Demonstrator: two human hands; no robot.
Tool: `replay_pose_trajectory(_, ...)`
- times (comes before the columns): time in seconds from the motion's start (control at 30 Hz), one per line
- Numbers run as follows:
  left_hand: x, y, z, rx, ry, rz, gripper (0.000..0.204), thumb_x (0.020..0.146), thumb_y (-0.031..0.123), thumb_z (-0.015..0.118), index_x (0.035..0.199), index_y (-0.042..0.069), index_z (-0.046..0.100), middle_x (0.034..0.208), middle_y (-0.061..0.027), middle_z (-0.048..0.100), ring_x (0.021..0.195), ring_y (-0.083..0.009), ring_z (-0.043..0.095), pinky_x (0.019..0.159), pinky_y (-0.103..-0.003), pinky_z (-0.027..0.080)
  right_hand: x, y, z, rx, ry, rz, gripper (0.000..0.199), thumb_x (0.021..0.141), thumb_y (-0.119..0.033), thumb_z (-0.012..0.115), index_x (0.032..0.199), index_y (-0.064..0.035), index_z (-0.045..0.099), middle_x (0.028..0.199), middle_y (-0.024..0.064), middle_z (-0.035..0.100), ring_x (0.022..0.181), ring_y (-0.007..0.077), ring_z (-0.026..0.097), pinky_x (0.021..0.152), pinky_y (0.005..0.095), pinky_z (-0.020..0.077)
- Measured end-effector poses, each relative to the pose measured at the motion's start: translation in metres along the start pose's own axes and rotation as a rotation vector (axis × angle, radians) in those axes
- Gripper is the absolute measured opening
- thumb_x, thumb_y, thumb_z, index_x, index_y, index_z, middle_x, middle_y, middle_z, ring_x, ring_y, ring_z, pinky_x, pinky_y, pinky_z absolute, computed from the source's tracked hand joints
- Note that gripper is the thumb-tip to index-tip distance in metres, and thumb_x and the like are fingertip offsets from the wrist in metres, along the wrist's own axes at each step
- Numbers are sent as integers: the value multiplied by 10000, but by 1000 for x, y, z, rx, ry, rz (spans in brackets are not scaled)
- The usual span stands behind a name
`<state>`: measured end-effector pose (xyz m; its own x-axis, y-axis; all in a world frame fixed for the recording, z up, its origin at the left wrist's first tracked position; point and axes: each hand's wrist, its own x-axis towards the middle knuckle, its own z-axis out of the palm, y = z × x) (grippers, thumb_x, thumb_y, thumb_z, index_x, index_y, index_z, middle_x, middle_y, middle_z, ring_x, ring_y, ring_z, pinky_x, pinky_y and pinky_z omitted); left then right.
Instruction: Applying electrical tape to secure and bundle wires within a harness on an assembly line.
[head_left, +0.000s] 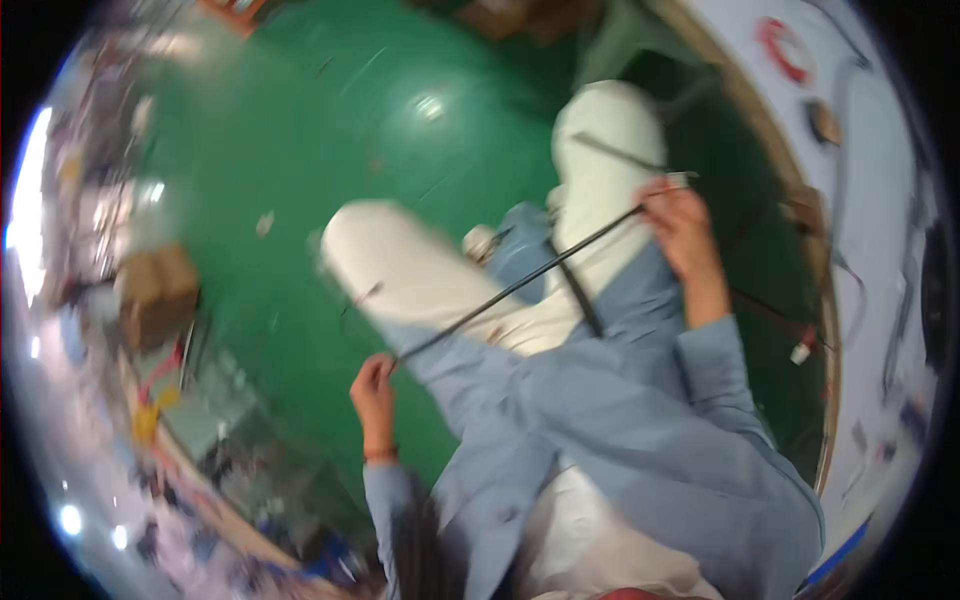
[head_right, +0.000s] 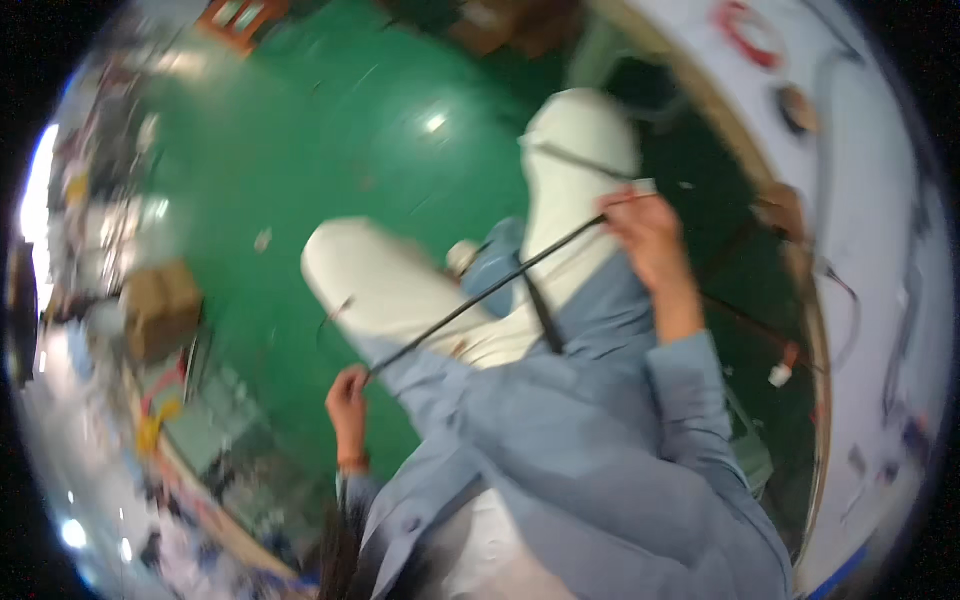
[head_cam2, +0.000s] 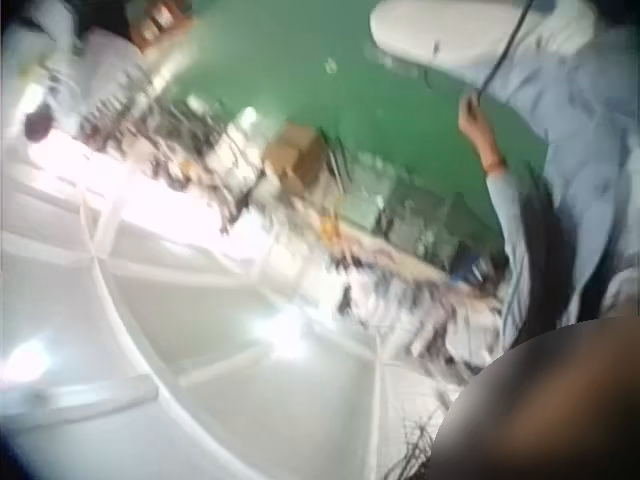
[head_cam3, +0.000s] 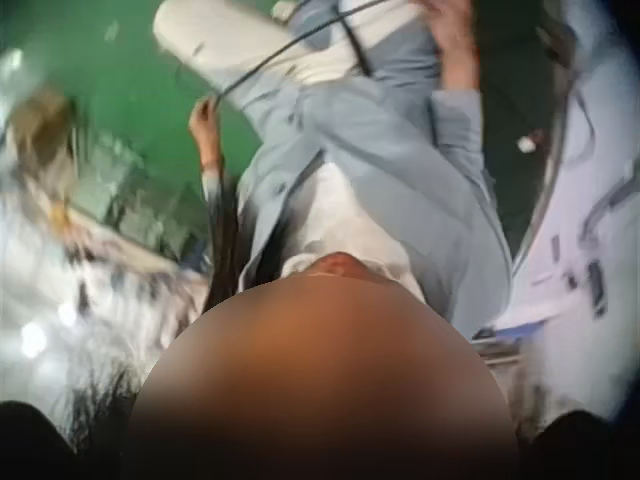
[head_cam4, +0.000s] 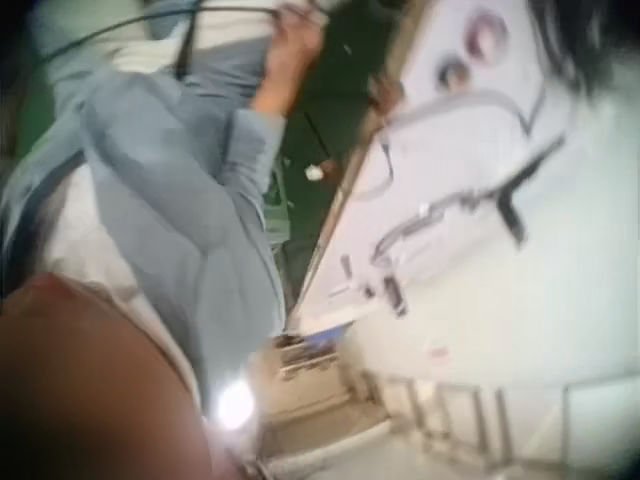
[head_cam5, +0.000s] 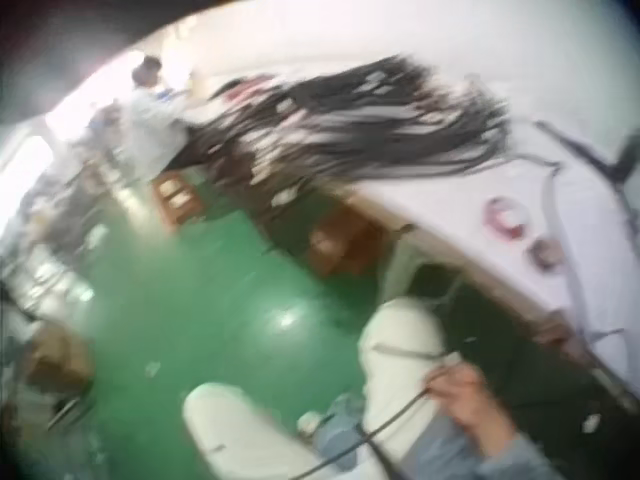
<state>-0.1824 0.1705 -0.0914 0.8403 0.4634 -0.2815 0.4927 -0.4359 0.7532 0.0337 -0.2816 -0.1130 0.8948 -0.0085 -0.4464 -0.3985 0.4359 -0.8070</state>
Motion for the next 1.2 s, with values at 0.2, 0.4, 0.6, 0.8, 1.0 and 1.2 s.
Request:
replay_pose_trajectory(0.2,9,11,-17,-240,-240,-173,224,881,27,517,1092,1,589,961,-34,636,865,-106,589,661,-228,479,15,-4,-42,23,-77,69,267,899,-60,550,1163,-34,516,1093,94,606,1014,164,583,897,283,473)
replay_pose_trajectory(0.4,4,13,-24,-255,-385,-213,346,839,-57,513,1176,19,541,975,-46,618,935,-129,584,779,-247,483,18,-1,-36,62,-64,77,278,892,-49,555,1166,-39,508,1094,109,608,1016,167,578,903,298,463)
replay_pose_trajectory(0.6,6,-6,-16,-148,-382,-216,421,795,-86,579,1198,28,535,997,-16,586,915,-101,562,797,-244,482,7,3,-25,-91,34,-31,223,855,-51,580,1075,-28,551,1000,72,610,949,172,584,843,302,474)
replay_pose_trajectory(0.8,9,0,-22,74,-332,21,287,704,-152,624,939,11,606,808,-18,533,720,-88,520,651,-219,456,-4,-14,5,122,-37,56,233,852,-31,566,1077,-39,506,999,109,629,915,174,610,829,292,500)
replay_pose_trajectory(1.0,24,41,-6,289,-329,142,214,675,-143,621,825,10,621,756,-67,505,655,-171,532,591,-256,443,-5,-21,-2,139,-59,55,243,849,-29,566,1082,-44,497,995,117,630,919,174,609,845,290,495)
replay_pose_trajectory(1.2,28,41,-11,516,-312,313,187,655,-75,646,788,56,639,767,-85,550,674,-256,568,595,-311,457,-2,-18,-1,122,-87,49,222,840,-34,573,1052,-52,508,979,113,627,932,188,605,854,304,491)
